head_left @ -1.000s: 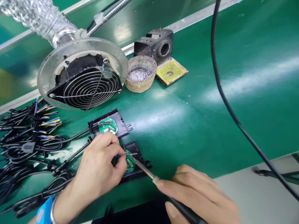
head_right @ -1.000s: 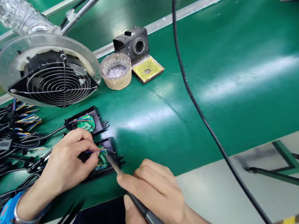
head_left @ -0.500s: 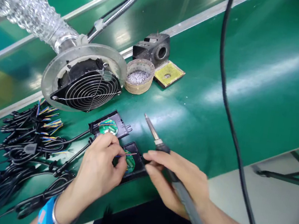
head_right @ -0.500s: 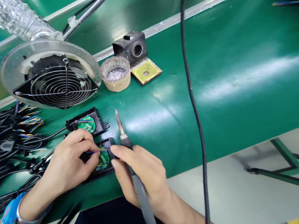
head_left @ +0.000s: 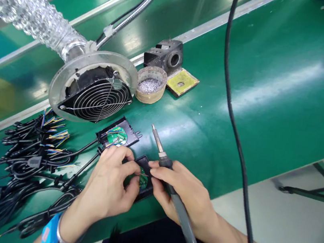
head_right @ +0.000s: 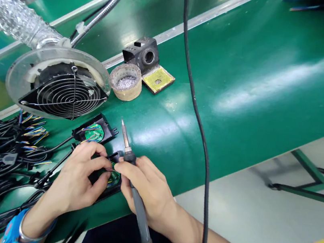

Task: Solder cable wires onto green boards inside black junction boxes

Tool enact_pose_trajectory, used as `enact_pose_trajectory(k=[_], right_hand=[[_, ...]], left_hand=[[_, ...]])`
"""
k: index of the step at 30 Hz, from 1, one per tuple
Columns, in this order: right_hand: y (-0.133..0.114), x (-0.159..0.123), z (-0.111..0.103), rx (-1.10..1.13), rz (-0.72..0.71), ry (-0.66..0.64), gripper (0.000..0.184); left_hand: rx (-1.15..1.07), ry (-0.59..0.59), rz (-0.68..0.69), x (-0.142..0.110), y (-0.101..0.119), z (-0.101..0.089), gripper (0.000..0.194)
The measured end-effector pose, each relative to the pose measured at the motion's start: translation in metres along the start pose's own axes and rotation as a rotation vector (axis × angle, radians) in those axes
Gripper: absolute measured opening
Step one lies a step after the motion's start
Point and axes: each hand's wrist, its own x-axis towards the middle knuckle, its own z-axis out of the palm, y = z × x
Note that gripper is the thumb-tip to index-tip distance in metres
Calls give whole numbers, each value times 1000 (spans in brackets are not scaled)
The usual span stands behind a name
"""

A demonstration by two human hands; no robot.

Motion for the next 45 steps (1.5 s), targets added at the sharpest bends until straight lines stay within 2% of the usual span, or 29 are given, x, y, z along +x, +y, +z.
enact_pose_trajectory(k=[6, 13, 16, 21, 24, 27, 32, 37, 40, 45], right_hand=[[-2, 6, 2, 114, -63, 51, 28], [3, 2, 9, 37, -137, 24, 30], [4, 3, 5, -18, -163, -17, 26], [2, 13, -4, -27, -152, -173, 27], [2, 13, -6, 18, -105, -120, 22], [2, 9, -7, 57, -39, -64, 28], [3, 4, -3, 62, -51, 1, 28], [9, 5, 2, 44, -54, 10, 30], [5, 10, -8, 79, -50, 33, 36], [-11, 8, -45, 97, 11, 8, 41]], left_hand=[[-30, 36, 16, -1, 0, 0, 13], [-101, 33, -8, -2, -1, -2, 13], [-176, 44, -27, -2, -3, -3, 11], [-223, 3, -40, 2, -5, -6, 14], [-179, -22, -19, 4, -6, -6, 16], [-120, -57, 13, 5, -7, -5, 16], [-17, -67, 71, 5, -6, -5, 16], [39, -67, 46, 5, -3, -6, 17], [71, -73, 30, 6, -2, -6, 18], [99, -76, 46, 7, -2, -6, 18]])
